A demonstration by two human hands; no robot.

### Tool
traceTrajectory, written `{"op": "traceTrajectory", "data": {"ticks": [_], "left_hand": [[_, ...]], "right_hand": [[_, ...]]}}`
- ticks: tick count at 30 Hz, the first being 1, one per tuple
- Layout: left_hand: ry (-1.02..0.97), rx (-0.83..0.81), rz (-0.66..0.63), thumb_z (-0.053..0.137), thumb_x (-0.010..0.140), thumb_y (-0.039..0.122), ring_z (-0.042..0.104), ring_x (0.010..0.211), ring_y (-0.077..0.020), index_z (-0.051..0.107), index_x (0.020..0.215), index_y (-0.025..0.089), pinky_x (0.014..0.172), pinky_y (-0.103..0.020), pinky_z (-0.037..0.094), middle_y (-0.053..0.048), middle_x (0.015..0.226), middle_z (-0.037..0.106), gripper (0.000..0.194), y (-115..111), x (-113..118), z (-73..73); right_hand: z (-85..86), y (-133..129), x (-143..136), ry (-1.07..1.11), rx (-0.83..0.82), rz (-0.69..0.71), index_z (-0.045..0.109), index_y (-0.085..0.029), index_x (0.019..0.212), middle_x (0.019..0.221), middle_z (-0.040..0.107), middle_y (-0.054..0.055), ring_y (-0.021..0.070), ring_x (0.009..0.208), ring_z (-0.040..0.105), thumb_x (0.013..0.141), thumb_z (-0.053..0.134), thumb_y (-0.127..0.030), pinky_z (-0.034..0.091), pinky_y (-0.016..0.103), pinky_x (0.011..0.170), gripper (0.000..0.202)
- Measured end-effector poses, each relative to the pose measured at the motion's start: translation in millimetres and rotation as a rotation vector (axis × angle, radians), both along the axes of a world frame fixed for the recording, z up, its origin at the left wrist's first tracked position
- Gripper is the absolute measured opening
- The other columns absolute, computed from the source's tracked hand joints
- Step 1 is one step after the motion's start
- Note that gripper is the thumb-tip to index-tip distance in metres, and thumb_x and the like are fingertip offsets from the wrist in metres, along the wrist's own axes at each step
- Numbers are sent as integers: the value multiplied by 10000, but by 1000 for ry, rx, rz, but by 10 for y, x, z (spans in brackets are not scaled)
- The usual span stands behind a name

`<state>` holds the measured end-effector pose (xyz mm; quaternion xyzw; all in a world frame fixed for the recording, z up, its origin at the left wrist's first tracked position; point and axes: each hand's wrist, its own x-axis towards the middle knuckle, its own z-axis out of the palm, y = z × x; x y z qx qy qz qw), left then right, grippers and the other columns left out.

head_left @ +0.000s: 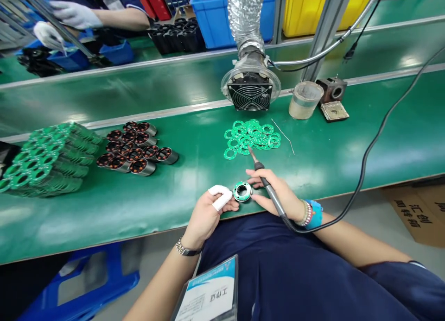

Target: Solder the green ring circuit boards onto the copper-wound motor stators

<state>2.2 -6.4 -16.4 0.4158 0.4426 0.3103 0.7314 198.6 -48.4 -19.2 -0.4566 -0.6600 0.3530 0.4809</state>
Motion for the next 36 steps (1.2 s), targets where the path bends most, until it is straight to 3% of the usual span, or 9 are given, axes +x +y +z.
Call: {"op": "traceTrajectory", "data": {"ticks": [4, 6, 10, 12, 14, 19, 28, 36], "left_hand": [[39, 16, 0, 680, 723, 292, 629, 618, -115, 560, 800, 144, 642, -244, 532, 6, 657, 620, 205, -27, 6, 16], [88, 108, -11, 676, 723, 294, 626, 634, -119, 555, 874, 168, 639, -261, 534, 11, 720, 603, 230, -48, 3, 20], [349, 635, -107, 685, 707, 248, 602, 752, -127, 577, 1016, 225, 637, -264, 524, -34, 1007, 540, 328, -49, -13, 34], [481, 893, -192, 648, 745, 233, 588, 804, -137, 624, 966, 216, 687, -277, 511, -55, 1058, 523, 223, -23, -16, 46], [544, 1033, -234, 610, 781, 225, 584, 807, -138, 641, 919, 212, 720, -291, 498, -55, 1034, 531, 142, 5, -8, 58], [580, 1065, -215, 583, 807, 230, 567, 744, -118, 619, 922, 199, 666, -265, 492, -50, 985, 522, 125, 8, 34, 74], [633, 1108, -212, 569, 815, 217, 559, 813, -146, 615, 930, 212, 699, -282, 490, -47, 962, 539, 124, -17, 42, 77], [640, 1170, -225, 574, 810, 219, 567, 796, -140, 610, 937, 214, 693, -282, 487, -49, 978, 536, 132, -17, 59, 79]], "right_hand": [[-16, 9, -52, 101, -42, 8, 362, -227, 1242, 1133, 551, 68, 155, 1011, 596, 746, 583, -57, 526, 316, 868, 568], [-25, 13, -57, 111, -56, 9, 358, -241, 1231, 1158, 533, 66, 161, 1027, 592, 743, 588, -57, 527, 322, 867, 570], [-38, 8, -53, 110, -60, 10, 343, -248, 1231, 1159, 526, 61, 164, 1037, 590, 748, 592, -62, 524, 327, 868, 574], [-40, 4, -52, 115, -58, 10, 342, -243, 1233, 1140, 533, 60, 165, 1038, 588, 745, 593, -58, 524, 327, 868, 579], [-42, 0, -54, 121, -56, 11, 345, -235, 1233, 1125, 538, 62, 167, 1035, 586, 738, 599, -57, 523, 328, 870, 584], [-66, -7, -77, 147, -61, -17, 362, -237, 1219, 1194, 488, 73, 164, 1026, 585, 735, 605, -69, 523, 331, 865, 567], [-90, -17, -126, 143, -76, -50, 354, -227, 1217, 1088, 549, 55, 163, 1006, 584, 723, 578, -48, 489, 351, 900, 572], [-74, 29, -171, 134, -136, -103, 377, -240, 1171, 1023, 567, 35, 153, 922, 610, 700, 561, -23, 514, 325, 821, 551]]}}
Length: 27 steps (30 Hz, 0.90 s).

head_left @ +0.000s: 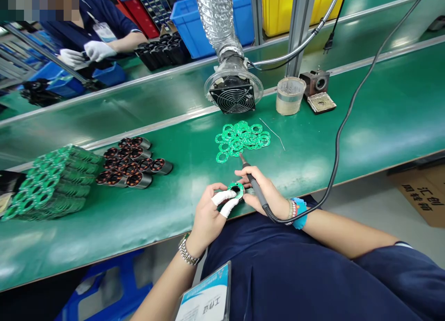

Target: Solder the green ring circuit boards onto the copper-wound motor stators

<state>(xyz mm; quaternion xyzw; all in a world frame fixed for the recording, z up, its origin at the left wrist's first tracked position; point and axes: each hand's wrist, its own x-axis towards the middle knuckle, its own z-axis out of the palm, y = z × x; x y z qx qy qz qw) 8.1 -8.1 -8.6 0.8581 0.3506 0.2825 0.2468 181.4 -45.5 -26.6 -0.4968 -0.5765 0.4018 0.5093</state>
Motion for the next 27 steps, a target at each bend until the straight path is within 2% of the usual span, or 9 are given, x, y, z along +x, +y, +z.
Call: {"op": "traceTrajectory", "data": {"ticks": [3, 10, 13, 17, 19, 22, 24, 27], "left_hand": [[6, 34, -8, 577, 808, 215, 568, 783, -137, 611, 939, 212, 688, -278, 485, -50, 976, 539, 136, -1, 7, 10], [51, 41, -12, 564, 817, 224, 576, 763, -129, 602, 956, 211, 705, -286, 491, -55, 994, 543, 144, 4, -1, 21], [67, 32, -16, 557, 823, 221, 575, 747, -122, 599, 964, 207, 698, -278, 491, -57, 999, 537, 148, 7, -6, 26], [64, 11, -19, 550, 823, 208, 574, 779, -133, 609, 954, 207, 712, -281, 489, -59, 1013, 531, 143, 7, 0, 24], [52, 5, -13, 555, 818, 206, 569, 804, -145, 616, 938, 204, 718, -285, 488, -58, 994, 533, 135, 4, 13, 22], [21, -14, 0, 559, 813, 199, 566, 812, -147, 620, 929, 199, 737, -296, 487, -59, 980, 528, 131, -4, 28, 19], [-13, -72, 7, 569, 803, 197, 568, 794, -140, 623, 926, 201, 760, -311, 489, -60, 992, 522, 134, -14, 15, 22], [-168, -318, 66, 596, 782, 214, 590, 799, -139, 573, 1045, 214, 768, -320, 509, -78, 1093, 498, 264, -38, -59, 31]], "right_hand": [[-21, 25, 18, 21, 0, 7, 380, -238, 1164, 992, 570, 29, 143, 881, 620, 709, 552, -20, 517, 332, 821, 533], [-36, 93, 122, 135, -19, 109, 381, -237, 1092, 1132, 534, 55, 136, 906, 642, 728, 596, -65, 544, 309, 800, 456], [17, 90, 212, 29, 15, 145, 386, -231, 1120, 1078, 572, 53, 148, 895, 646, 746, 615, -103, 553, 320, 783, 457], [126, 70, 322, -240, 244, 153, 430, -231, 1139, 1152, 575, 68, 176, 1015, 588, 778, 613, -144, 500, 365, 881, 414], [162, 78, 330, -343, 312, 181, 467, -221, 1118, 1101, 594, 69, 182, 990, 580, 793, 611, -184, 496, 360, 865, 358], [166, 109, 288, -413, 325, 209, 498, -191, 1094, 983, 596, 67, 181, 898, 577, 795, 624, -243, 508, 336, 788, 328], [153, 127, 254, -427, 312, 209, 501, -191, 1092, 968, 583, 62, 175, 879, 568, 798, 623, -247, 502, 324, 774, 323], [156, 135, 229, -436, 282, 204, 501, -214, 1095, 975, 567, 53, 171, 885, 558, 807, 611, -234, 490, 318, 784, 309]]}}
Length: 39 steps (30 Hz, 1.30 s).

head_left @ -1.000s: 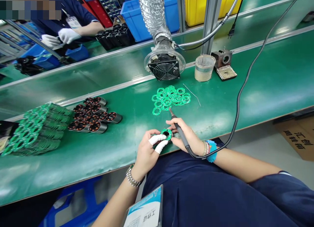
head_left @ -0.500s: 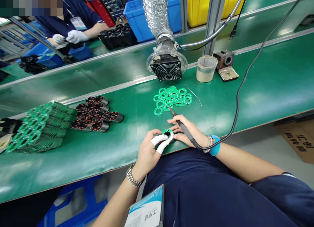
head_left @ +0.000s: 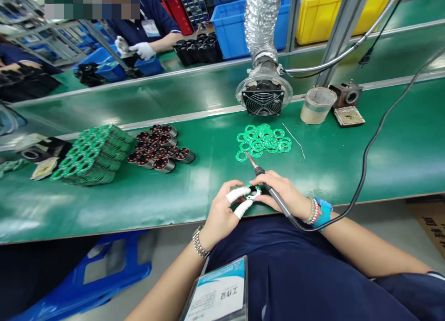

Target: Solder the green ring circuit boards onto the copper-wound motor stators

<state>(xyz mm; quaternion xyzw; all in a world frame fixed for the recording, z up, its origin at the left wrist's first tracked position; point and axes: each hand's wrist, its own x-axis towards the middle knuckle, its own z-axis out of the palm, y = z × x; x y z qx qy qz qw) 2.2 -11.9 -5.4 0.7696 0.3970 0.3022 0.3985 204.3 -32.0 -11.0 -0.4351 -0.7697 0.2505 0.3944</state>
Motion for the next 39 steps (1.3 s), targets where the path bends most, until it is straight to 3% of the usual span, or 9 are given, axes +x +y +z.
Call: {"op": "traceTrajectory", "data": {"ticks": [3, 5, 13, 23, 27, 32, 34, 36, 39], "left_hand": [[-135, -292, 111, 600, 779, 234, 619, 776, -142, 465, 1168, 210, 709, -292, 532, -87, 1087, 537, 413, -42, -94, -5], [-70, -299, 127, 586, 791, 240, 626, 737, -142, 479, 1150, 192, 687, -277, 534, -81, 1015, 586, 378, -72, -124, -27], [401, 659, -19, 470, 853, 143, 631, 806, -199, 587, 1023, 133, 717, -313, 542, -99, 931, 665, 206, -36, -133, -118], [455, 829, -46, 394, 862, 110, 623, 751, -193, 558, 1007, 105, 625, -303, 543, -113, 876, 667, 219, -34, -157, -110], [495, 610, -76, 366, 859, 135, 609, 722, -196, 575, 919, 121, 616, -320, 523, -120, 875, 644, 218, -21, -112, -70], [180, -317, -76, 328, 884, 246, 538, 480, -111, 482, 702, 156, 466, -225, 467, -9, 592, 539, 255, 72, 20, 19], [58, -552, -78, 309, 891, 274, 513, 430, -96, 462, 696, 159, 408, -199, 435, 14, 550, 505, 273, 86, 32, 38], [88, -468, -44, 378, 878, 304, 532, 471, -102, 512, 761, 151, 438, -208, 448, 2, 605, 542, 235, 78, -5, 40], [258, 19, -15, 494, 843, 274, 582, 651, -135, 581, 925, 167, 605, -257, 490, -41, 793, 616, 161, 47, -117, 6]], "right_hand": [[30, -2, -2, -32, -13, -4, 497, -219, 1103, 976, 560, 58, 180, 894, 546, 807, 610, -218, 481, 322, 792, 317], [48, -1, -3, -61, -19, 2, 492, -220, 1113, 972, 561, 60, 186, 900, 540, 807, 610, -207, 479, 321, 791, 328], [76, 16, -15, -124, 8, 18, 490, -210, 1142, 979, 577, 63, 185, 922, 535, 823, 591, -204, 487, 319, 791, 334], [92, 43, 8, -163, 26, 35, 506, -198, 1140, 974, 591, 73, 184, 900, 533, 838, 576, -256, 489, 319, 784, 315], [93, 37, 3, -169, 29, 20, 508, -202, 1138, 965, 593, 72, 191, 899, 533, 836, 579, -255, 489, 329, 783, 316], [85, 43, -5, -166, 37, 18, 507, -194, 1141, 989, 596, 85, 199, 929, 538, 832, 582, -244, 487, 342, 803, 322], [82, 41, -5, -168, 39, 13, 510, -196, 1137, 984, 599, 83, 198, 924, 541, 829, 586, -245, 490, 339, 798, 321], [81, 37, -4, -170, 36, 5, 513, -204, 1134, 968, 603, 74, 195, 913, 544, 829, 587, -252, 493, 331, 785, 318], [80, 28, -2, -168, 23, 2, 511, -209, 1139, 965, 604, 70, 190, 896, 542, 833, 581, -262, 494, 324, 773, 318]]}}
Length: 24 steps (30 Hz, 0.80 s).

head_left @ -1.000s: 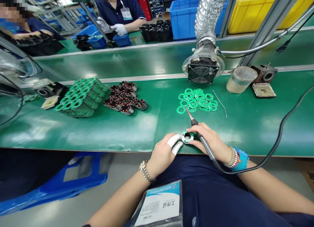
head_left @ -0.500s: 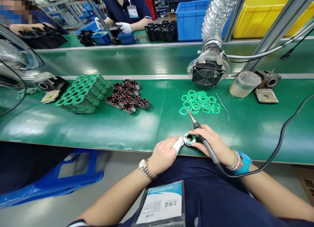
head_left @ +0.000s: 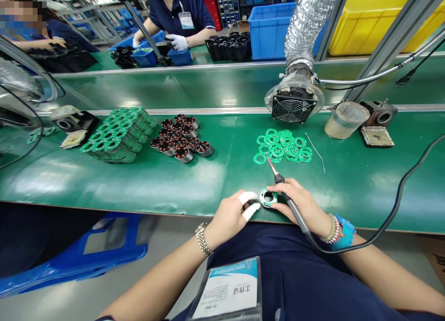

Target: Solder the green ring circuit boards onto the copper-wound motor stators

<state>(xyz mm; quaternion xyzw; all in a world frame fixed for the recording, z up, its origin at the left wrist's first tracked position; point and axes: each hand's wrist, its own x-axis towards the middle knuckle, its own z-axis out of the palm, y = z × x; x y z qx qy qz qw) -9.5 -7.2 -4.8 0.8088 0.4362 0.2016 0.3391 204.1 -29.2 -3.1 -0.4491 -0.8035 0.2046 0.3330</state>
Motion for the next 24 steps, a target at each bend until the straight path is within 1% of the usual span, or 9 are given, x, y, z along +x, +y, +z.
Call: {"op": "traceTrajectory", "data": {"ticks": [2, 4, 5, 7, 8, 12, 14, 18, 24], "left_hand": [[84, 249, -64, 483, 848, 214, 589, 767, -162, 591, 976, 181, 696, -287, 486, -63, 903, 627, 171, -15, -59, -29], [139, 338, -112, 452, 853, 177, 585, 799, -173, 597, 967, 178, 711, -295, 480, -75, 936, 626, 184, -18, -70, -36], [151, 328, -113, 446, 850, 175, 582, 787, -173, 599, 946, 172, 703, -295, 477, -77, 926, 622, 180, -15, -54, -26], [121, 195, -62, 450, 834, 188, 566, 712, -157, 595, 838, 158, 657, -284, 473, -68, 835, 607, 147, 0, 12, 16], [70, 57, -16, 450, 827, 199, 550, 648, -142, 576, 771, 154, 612, -270, 469, -52, 758, 588, 145, 10, 54, 44], [-308, -722, 169, 485, 794, 275, 462, 446, -87, 477, 648, 161, 411, -201, 411, 28, 543, 475, 185, 55, 181, 129], [-449, -930, 211, 562, 755, 317, 478, 454, -81, 492, 663, 152, 393, -186, 419, 36, 552, 476, 202, 72, 191, 137], [-457, -950, 253, 667, 693, 345, 502, 445, -67, 529, 703, 135, 415, -171, 445, 31, 542, 528, 251, 94, 180, 100], [-429, -919, 243, 665, 690, 357, 517, 427, -74, 504, 698, 139, 434, -186, 464, 33, 503, 539, 271, 98, 253, 43]], "right_hand": [[-4, -4, 1, 4, -4, 0, 509, -210, 1140, 973, 601, 70, 191, 896, 537, 836, 577, -265, 491, 329, 778, 316], [-10, -7, 1, 7, -5, -2, 508, -207, 1139, 971, 599, 71, 193, 897, 531, 837, 576, -263, 489, 332, 779, 314], [-13, -9, 2, 9, -5, -3, 508, -206, 1138, 971, 597, 73, 193, 897, 529, 837, 576, -261, 488, 332, 777, 313], [-18, -11, 3, 15, -3, -1, 507, -204, 1140, 981, 594, 76, 194, 901, 527, 837, 577, -259, 488, 333, 778, 315], [-19, -12, 3, 17, -2, 1, 506, -205, 1142, 983, 594, 77, 195, 903, 528, 837, 576, -257, 489, 335, 779, 317], [-22, -16, 4, 10, 3, -7, 505, -209, 1144, 948, 596, 72, 195, 889, 534, 839, 570, -248, 497, 333, 765, 314], [-24, -16, 5, 13, 8, -8, 507, -201, 1140, 946, 596, 73, 188, 871, 536, 835, 575, -246, 499, 323, 755, 316], [-30, -14, 6, 25, 18, -8, 512, -195, 1130, 946, 597, 74, 180, 858, 541, 836, 574, -254, 501, 318, 755, 306], [-42, -26, -5, 40, 3, 0, 503, -204, 1137, 979, 586, 81, 186, 876, 533, 843, 565, -261, 503, 332, 763, 306]]}}
